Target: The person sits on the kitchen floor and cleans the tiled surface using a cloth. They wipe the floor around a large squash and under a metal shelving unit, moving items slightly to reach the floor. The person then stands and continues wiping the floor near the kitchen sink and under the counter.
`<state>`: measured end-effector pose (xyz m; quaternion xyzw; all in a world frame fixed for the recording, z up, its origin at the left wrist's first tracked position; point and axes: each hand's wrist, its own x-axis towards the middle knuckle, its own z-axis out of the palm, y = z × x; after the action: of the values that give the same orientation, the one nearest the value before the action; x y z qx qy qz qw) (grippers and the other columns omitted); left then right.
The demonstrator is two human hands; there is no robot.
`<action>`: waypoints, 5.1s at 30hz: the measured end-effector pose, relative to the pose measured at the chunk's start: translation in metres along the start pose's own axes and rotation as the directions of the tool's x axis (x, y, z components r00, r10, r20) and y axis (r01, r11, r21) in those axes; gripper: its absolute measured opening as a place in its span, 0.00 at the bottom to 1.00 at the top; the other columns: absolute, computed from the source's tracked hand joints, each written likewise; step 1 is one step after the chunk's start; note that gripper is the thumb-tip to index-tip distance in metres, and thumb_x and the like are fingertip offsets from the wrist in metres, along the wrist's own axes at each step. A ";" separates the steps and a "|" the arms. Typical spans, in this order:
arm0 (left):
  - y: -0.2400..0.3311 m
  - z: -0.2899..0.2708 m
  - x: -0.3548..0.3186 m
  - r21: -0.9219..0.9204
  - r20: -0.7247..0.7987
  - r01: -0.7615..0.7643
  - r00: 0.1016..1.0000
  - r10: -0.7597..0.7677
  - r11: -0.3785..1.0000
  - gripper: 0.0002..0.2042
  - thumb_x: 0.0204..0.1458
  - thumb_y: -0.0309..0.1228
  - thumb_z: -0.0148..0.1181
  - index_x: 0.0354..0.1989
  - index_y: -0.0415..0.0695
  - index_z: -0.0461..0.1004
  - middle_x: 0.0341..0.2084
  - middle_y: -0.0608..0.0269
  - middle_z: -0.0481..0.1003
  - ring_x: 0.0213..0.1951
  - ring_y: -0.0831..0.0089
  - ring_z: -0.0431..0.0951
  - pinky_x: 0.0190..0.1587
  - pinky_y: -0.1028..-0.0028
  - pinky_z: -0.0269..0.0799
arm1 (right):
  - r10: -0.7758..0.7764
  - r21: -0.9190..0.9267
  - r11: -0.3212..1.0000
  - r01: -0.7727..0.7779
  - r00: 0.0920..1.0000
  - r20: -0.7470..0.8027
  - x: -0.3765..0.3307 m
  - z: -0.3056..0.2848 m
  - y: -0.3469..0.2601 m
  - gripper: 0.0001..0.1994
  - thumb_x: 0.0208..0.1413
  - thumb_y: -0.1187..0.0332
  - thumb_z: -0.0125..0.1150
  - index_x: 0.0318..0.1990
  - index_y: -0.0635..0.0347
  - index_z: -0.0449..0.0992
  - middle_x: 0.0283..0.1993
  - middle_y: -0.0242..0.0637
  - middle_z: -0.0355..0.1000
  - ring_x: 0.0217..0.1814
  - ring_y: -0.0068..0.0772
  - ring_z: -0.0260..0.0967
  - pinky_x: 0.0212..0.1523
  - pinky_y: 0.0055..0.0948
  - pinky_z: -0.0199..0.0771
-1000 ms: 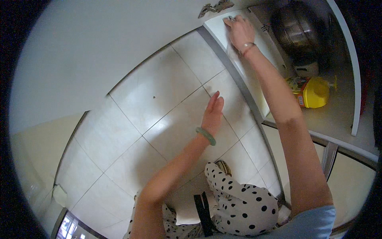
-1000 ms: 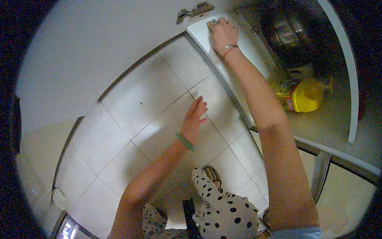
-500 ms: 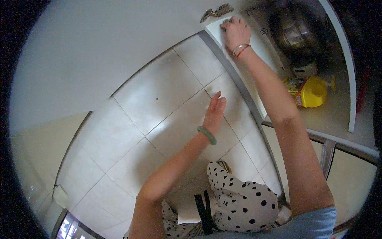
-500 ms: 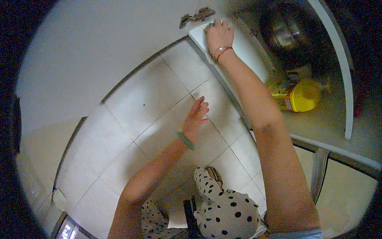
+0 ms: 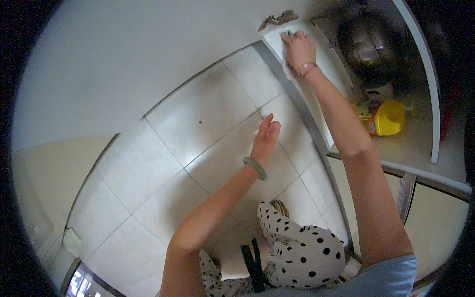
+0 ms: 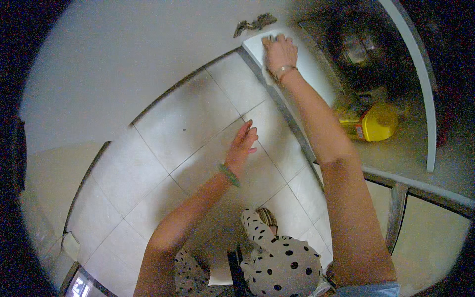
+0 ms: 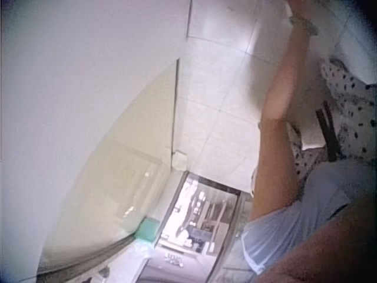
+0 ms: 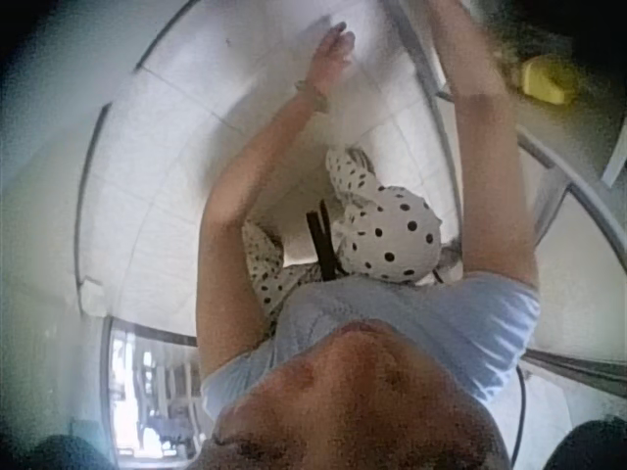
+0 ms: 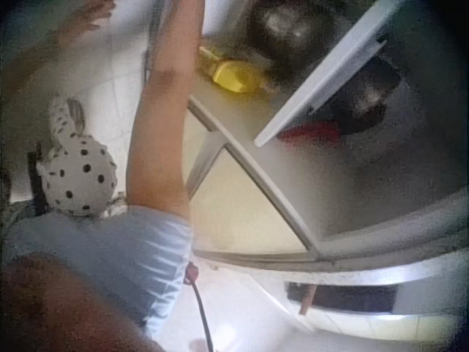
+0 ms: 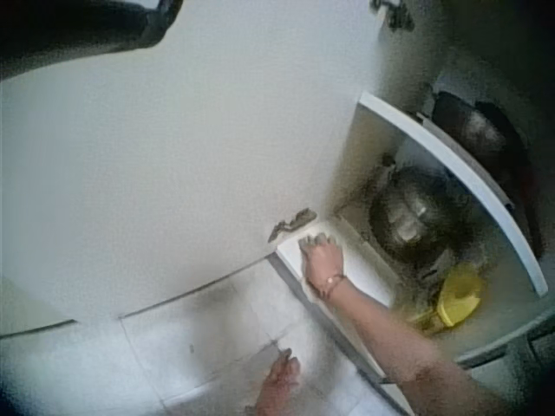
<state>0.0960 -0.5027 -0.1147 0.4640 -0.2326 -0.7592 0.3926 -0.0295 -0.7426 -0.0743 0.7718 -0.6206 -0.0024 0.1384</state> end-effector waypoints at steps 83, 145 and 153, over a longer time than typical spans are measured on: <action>-0.011 -0.020 -0.034 0.025 0.027 0.111 0.993 -0.112 0.993 0.27 0.57 0.51 0.49 0.60 0.48 0.62 0.53 0.59 0.68 0.50 0.67 0.72 0.48 0.67 0.69 | 0.280 0.449 0.880 -0.157 0.933 -0.224 -0.025 0.023 0.073 0.12 0.50 0.71 0.55 0.42 0.51 0.77 0.47 0.38 0.72 0.48 0.46 0.64 0.56 0.40 0.57; 0.103 -0.015 -0.054 0.355 0.253 -0.317 0.938 0.236 0.880 0.17 0.54 0.41 0.59 0.45 0.40 0.72 0.34 0.67 0.75 0.35 0.78 0.75 0.38 0.77 0.71 | 0.104 0.752 -0.552 -0.360 0.865 0.491 -0.194 -0.150 0.003 0.11 0.60 0.63 0.54 0.40 0.61 0.75 0.37 0.28 0.74 0.37 0.19 0.70 0.39 0.20 0.70; 0.075 -0.015 -0.049 0.723 0.064 -0.445 0.805 0.590 0.529 0.31 0.49 0.46 0.63 0.57 0.41 0.62 0.53 0.56 0.67 0.50 0.67 0.71 0.49 0.69 0.69 | 0.000 0.533 -0.739 -0.413 0.791 0.612 -0.200 -0.189 -0.007 0.11 0.59 0.65 0.54 0.44 0.62 0.73 0.38 0.33 0.75 0.39 0.26 0.73 0.41 0.24 0.74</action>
<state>0.1511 -0.5064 -0.0417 0.5562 -0.5944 -0.4101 0.4113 -0.0361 -0.5094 0.0722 0.1988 -0.4633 0.4981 -0.7055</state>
